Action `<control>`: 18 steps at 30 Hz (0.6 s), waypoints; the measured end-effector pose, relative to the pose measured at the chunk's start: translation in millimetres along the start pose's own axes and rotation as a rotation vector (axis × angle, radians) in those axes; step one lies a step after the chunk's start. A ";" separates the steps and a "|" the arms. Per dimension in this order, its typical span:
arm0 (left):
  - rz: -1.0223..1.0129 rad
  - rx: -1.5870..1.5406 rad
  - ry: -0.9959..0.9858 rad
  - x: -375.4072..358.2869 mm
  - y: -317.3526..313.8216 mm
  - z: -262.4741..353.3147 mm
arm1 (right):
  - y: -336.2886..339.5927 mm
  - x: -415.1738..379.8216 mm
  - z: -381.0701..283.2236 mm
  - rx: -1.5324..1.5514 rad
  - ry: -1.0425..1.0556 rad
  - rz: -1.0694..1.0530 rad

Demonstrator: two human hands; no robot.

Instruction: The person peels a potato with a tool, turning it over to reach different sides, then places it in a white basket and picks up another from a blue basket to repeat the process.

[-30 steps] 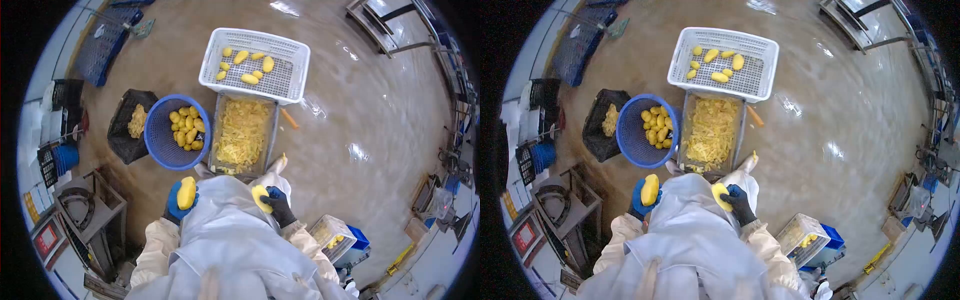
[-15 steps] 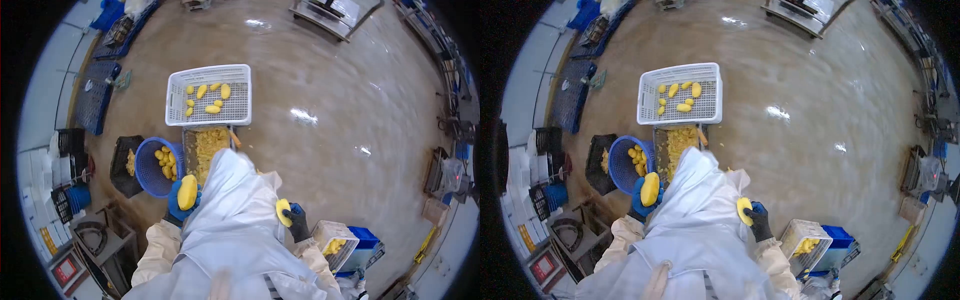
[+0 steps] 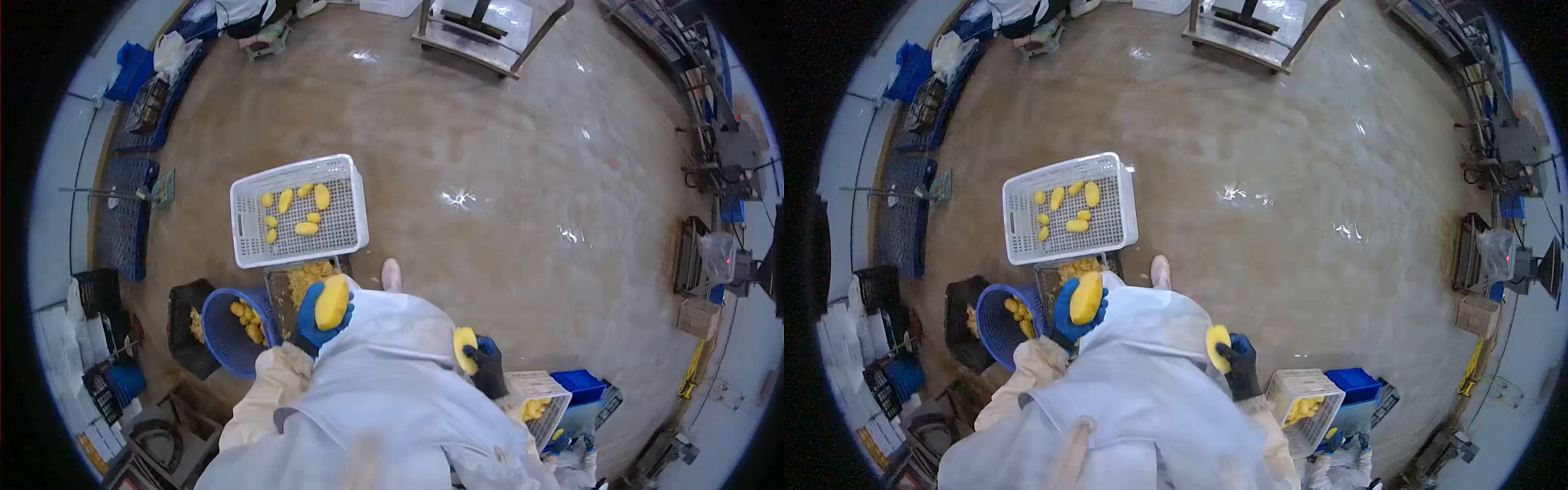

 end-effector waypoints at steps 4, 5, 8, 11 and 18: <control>-0.083 0.052 0.002 16.7 -24.7 18.4 | -18.4 42.4 -45.0 -0.099 0.039 -0.144; -0.086 0.049 -0.009 17.1 -29.1 22.8 | -24.3 49.0 -59.4 -0.106 0.040 -0.154; -0.040 0.004 -0.100 18.1 -28.0 36.5 | -37.7 71.5 -96.9 0.004 -0.034 -0.176; -0.007 -0.079 -0.197 19.5 -33.5 43.8 | -33.3 97.3 -115.8 -0.045 -0.106 -0.221; 0.032 -0.163 -0.189 62.0 -50.6 56.1 | -17.1 171.4 -161.7 -0.128 -0.137 -0.204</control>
Point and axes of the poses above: each hand's wrist, its own x-axis towards the middle knuckle, its own y-axis out of the back of the hand, z = x × y, the point moved 2 cm from there along x, towards the middle knuckle, and after that the axes turned 13 degrees about -z, right-handed, at the moved point
